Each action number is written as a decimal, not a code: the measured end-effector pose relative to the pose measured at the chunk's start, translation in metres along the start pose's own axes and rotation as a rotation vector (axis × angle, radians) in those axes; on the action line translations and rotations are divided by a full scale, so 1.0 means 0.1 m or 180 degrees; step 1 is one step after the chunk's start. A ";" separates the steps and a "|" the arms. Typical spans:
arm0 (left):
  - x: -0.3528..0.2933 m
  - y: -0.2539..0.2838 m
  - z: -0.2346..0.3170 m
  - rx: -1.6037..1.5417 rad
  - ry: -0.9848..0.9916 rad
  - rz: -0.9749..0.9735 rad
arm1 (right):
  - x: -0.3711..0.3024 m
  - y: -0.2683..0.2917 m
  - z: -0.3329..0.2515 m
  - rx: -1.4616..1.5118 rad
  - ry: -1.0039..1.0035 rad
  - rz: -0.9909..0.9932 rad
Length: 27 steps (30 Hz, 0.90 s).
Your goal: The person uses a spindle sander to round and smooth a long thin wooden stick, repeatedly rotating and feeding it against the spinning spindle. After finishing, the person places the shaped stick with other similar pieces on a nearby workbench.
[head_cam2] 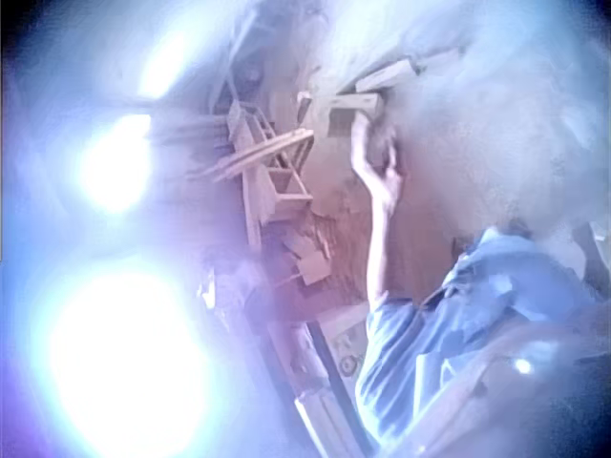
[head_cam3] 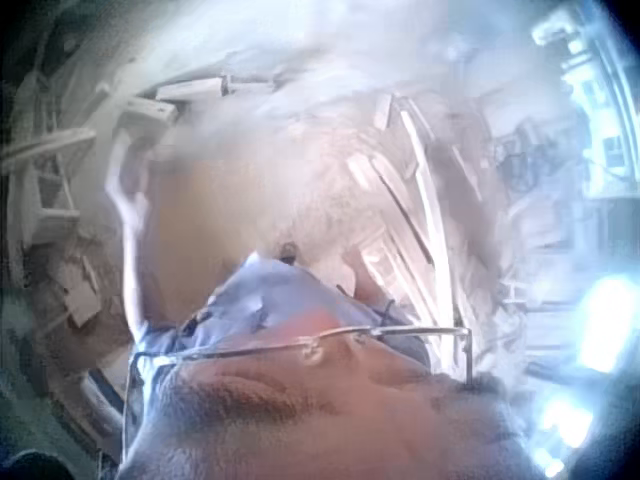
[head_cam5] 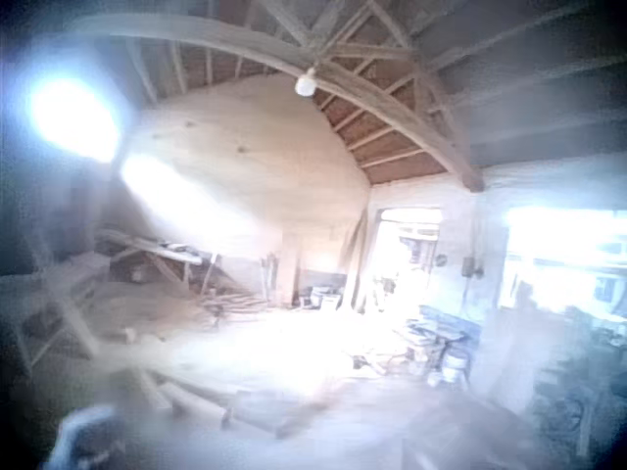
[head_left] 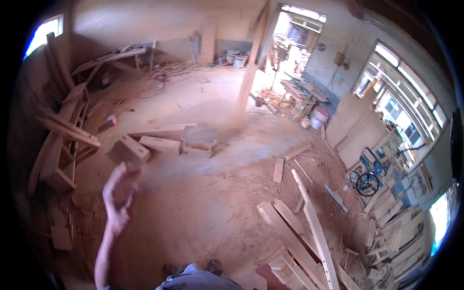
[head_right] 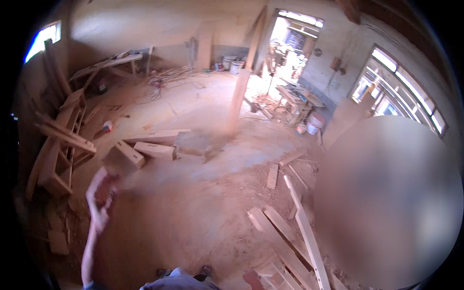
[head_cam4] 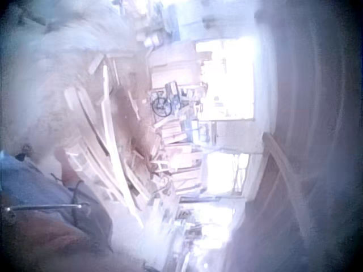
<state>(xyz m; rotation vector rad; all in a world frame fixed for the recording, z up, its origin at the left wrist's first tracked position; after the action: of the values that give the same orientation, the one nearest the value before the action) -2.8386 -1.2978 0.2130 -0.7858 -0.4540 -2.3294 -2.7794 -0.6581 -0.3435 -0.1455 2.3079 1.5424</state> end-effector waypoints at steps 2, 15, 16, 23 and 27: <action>-0.95 0.07 -0.97 -0.0386 0.1180 0.0217 | 0.14 -0.30 -0.08 -0.1625 0.2077 -0.0972; -5.79 2.02 -1.72 0.3086 0.5106 -0.0578 | 2.74 3.78 0.14 -0.0422 -0.0135 0.2399; -5.74 2.02 -1.59 0.2882 0.5173 -0.0196 | 2.79 3.70 -0.55 -0.0334 0.0020 0.2434; -4.72 1.70 -1.82 0.1610 0.4418 0.0714 | 2.18 2.39 -3.92 -0.0285 0.1604 0.1737; -4.72 2.15 -2.21 0.1478 0.4062 0.0840 | 1.62 1.32 -4.94 -0.0501 0.2106 0.1047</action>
<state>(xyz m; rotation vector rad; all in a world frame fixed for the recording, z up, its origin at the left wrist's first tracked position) -2.4950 -1.3518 -0.2303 0.8096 -0.2406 -1.8767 -3.0844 -1.0365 -0.1174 -0.3829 2.8086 2.0870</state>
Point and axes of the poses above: each hand's wrist, its own x-axis towards the middle knuckle, its own y-axis out of the back of the hand, z = x × y, the point moved 8 cm from there along x, towards the middle knuckle, and after that the axes turned 14 degrees about z, right-handed, at the moved point
